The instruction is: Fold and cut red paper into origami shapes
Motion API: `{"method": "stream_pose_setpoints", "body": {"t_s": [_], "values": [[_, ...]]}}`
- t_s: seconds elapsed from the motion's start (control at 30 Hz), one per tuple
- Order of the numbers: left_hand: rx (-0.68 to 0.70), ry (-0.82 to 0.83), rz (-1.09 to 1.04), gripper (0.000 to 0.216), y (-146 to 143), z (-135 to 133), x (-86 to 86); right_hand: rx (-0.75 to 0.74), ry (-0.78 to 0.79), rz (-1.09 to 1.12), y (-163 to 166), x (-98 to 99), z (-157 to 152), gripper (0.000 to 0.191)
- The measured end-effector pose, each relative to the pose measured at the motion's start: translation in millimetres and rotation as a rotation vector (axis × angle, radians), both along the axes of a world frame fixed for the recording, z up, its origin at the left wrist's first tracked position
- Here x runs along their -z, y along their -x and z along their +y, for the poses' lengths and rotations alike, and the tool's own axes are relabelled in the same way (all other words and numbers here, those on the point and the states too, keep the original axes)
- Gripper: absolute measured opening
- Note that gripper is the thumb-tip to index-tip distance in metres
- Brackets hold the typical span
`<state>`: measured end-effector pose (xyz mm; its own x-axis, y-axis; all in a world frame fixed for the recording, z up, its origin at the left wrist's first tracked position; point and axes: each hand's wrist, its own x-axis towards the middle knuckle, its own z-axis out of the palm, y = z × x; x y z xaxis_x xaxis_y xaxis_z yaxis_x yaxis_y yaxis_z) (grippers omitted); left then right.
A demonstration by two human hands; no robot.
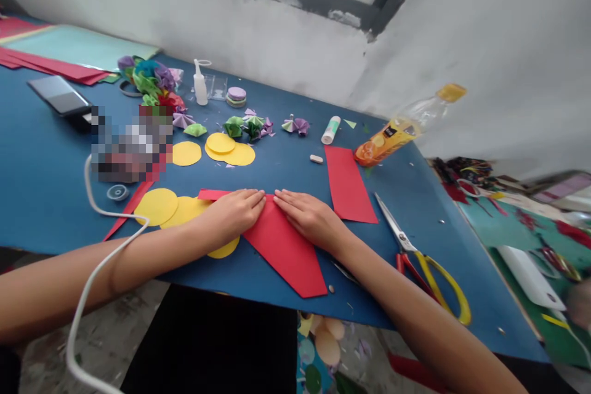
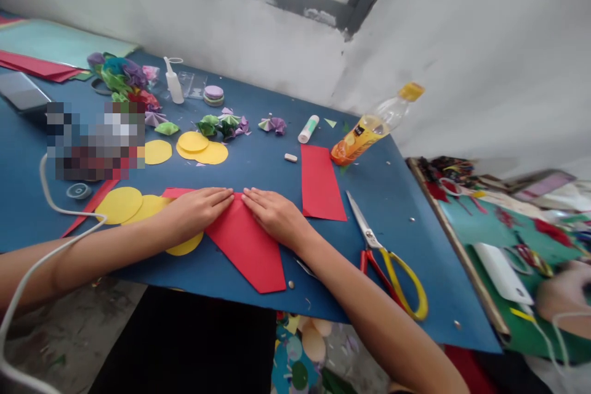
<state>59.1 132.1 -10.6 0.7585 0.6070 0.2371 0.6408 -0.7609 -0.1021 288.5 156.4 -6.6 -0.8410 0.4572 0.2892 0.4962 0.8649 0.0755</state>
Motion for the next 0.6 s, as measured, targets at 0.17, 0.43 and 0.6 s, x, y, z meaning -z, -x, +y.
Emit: {"method": "stream_pose_setpoints", "body": {"t_s": [0.17, 0.43, 0.6], "values": [[-0.019, -0.039, 0.030, 0.039, -3, -4, 1.2, -0.042, 0.021, -0.045, 1, -1.9, 0, 0.038], [-0.050, -0.055, 0.148, 0.044, -9, -10, -2.2, -0.019, 0.041, -0.053, -1, -0.9, 0, 0.038], [-0.054, -0.067, 0.159, 0.045, -9, -11, -1.5, -0.025, 0.032, -0.088, 0, -4.0, -1, 0.038]]}}
